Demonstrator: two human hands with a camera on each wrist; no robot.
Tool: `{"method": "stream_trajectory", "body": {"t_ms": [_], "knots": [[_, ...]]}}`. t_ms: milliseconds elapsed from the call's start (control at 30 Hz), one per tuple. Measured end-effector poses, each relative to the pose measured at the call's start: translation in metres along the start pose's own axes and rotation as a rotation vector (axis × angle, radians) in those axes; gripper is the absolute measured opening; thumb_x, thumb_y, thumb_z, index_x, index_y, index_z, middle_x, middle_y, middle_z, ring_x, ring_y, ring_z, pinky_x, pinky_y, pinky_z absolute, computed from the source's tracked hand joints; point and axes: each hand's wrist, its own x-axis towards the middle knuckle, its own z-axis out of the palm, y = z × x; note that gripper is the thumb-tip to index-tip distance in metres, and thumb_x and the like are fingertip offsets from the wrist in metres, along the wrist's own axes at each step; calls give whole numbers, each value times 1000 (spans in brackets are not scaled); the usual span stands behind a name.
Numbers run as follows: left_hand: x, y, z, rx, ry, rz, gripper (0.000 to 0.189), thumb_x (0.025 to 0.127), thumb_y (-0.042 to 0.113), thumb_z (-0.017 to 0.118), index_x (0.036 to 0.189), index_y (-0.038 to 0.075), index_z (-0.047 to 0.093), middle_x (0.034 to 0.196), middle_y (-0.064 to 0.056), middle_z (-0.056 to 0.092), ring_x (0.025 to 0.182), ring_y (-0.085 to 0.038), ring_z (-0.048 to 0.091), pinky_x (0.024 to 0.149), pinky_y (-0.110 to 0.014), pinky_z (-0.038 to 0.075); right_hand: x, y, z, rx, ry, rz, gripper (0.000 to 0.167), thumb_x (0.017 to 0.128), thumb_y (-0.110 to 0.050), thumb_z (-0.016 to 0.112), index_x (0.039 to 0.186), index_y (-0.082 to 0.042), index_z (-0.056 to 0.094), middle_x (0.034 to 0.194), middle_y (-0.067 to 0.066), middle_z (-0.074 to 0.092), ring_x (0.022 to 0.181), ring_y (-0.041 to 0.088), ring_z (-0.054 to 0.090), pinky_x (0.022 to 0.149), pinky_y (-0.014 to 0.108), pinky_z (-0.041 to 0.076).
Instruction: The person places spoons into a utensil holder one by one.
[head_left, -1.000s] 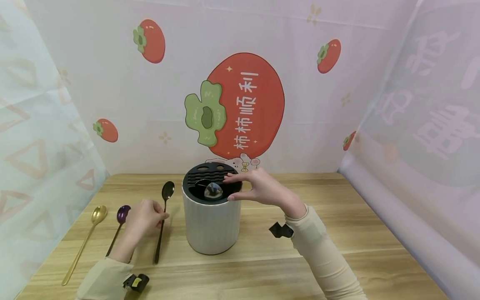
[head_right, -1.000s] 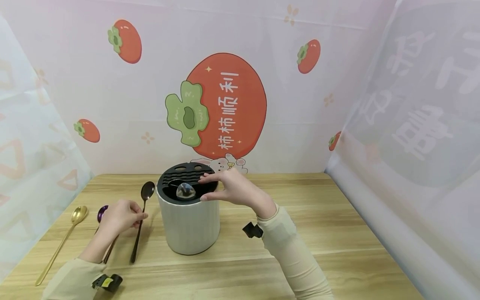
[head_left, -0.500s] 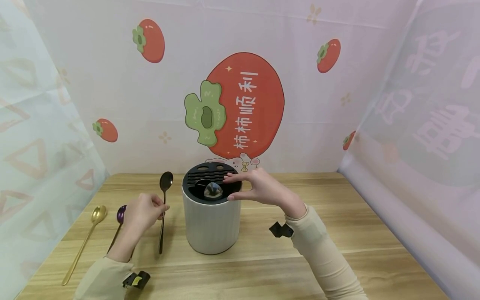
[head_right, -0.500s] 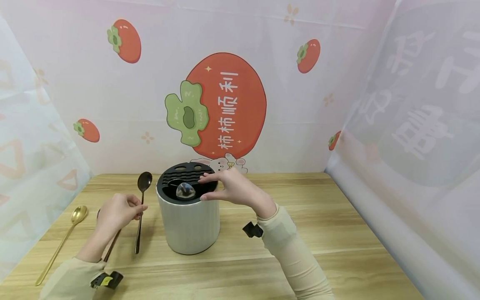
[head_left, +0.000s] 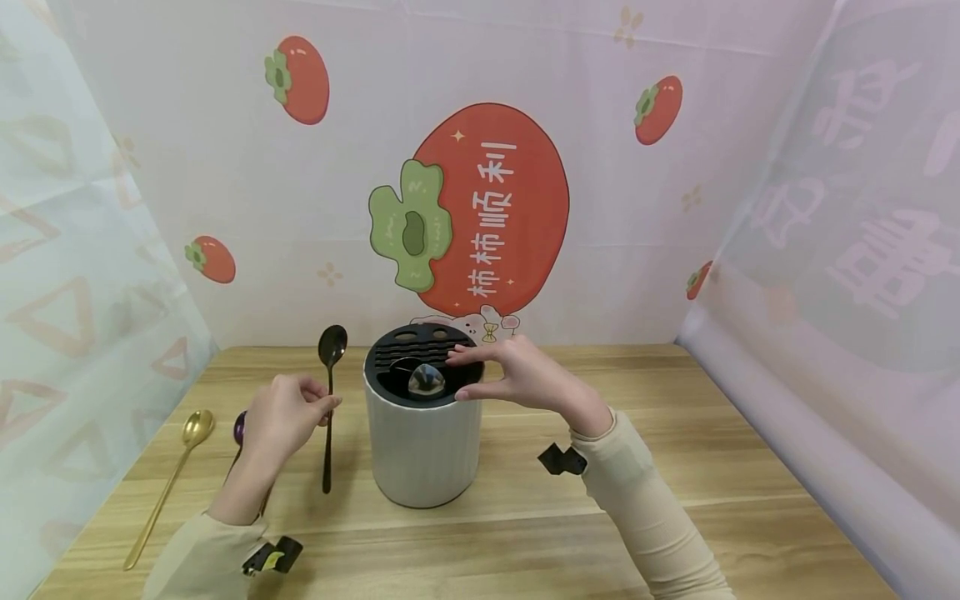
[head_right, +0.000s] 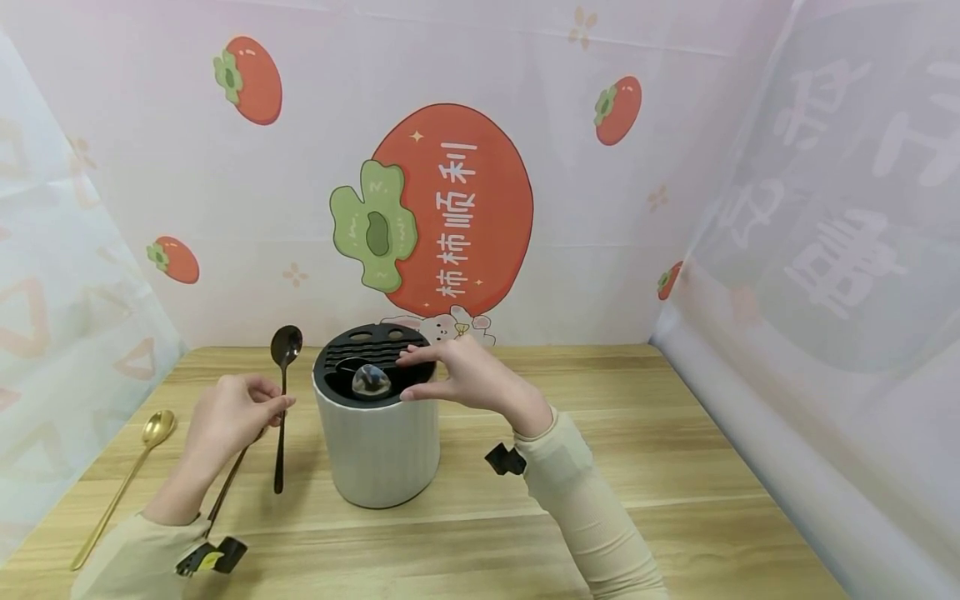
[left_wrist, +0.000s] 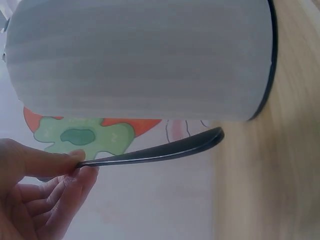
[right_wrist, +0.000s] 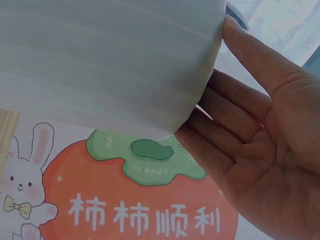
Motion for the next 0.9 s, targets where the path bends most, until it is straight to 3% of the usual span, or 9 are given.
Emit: {"method": "stream_trajectory", "body": {"t_ms": [133, 300, 900], "knots": [[-2, 7, -5, -15, 17, 3, 18, 83, 24, 71, 75, 8, 67, 60, 2, 67, 51, -9, 56, 44, -27, 37, 0, -1, 0, -4, 3, 0, 47, 81, -38, 73, 123, -19, 65, 126, -1, 63, 65, -3, 61, 70, 20, 46], [-4, 15, -11, -31, 49, 21, 18, 84, 24, 71, 77, 8, 68, 61, 0, 68, 52, -9, 57, 46, -27, 38, 0, -2, -1, -8, -3, 5, 47, 82, -38, 73, 124, -18, 65, 127, 0, 63, 44, 0, 49, 63, 20, 41], [-12, 42, -29, -86, 223, 82, 17, 82, 25, 74, 76, 10, 68, 63, 0, 69, 58, -10, 62, 52, -24, 41, 0, -2, -1, -9, -4, 5, 47, 82, -38, 73, 124, -18, 65, 127, -1, 62, 44, 1, 49, 60, 19, 38]]}}
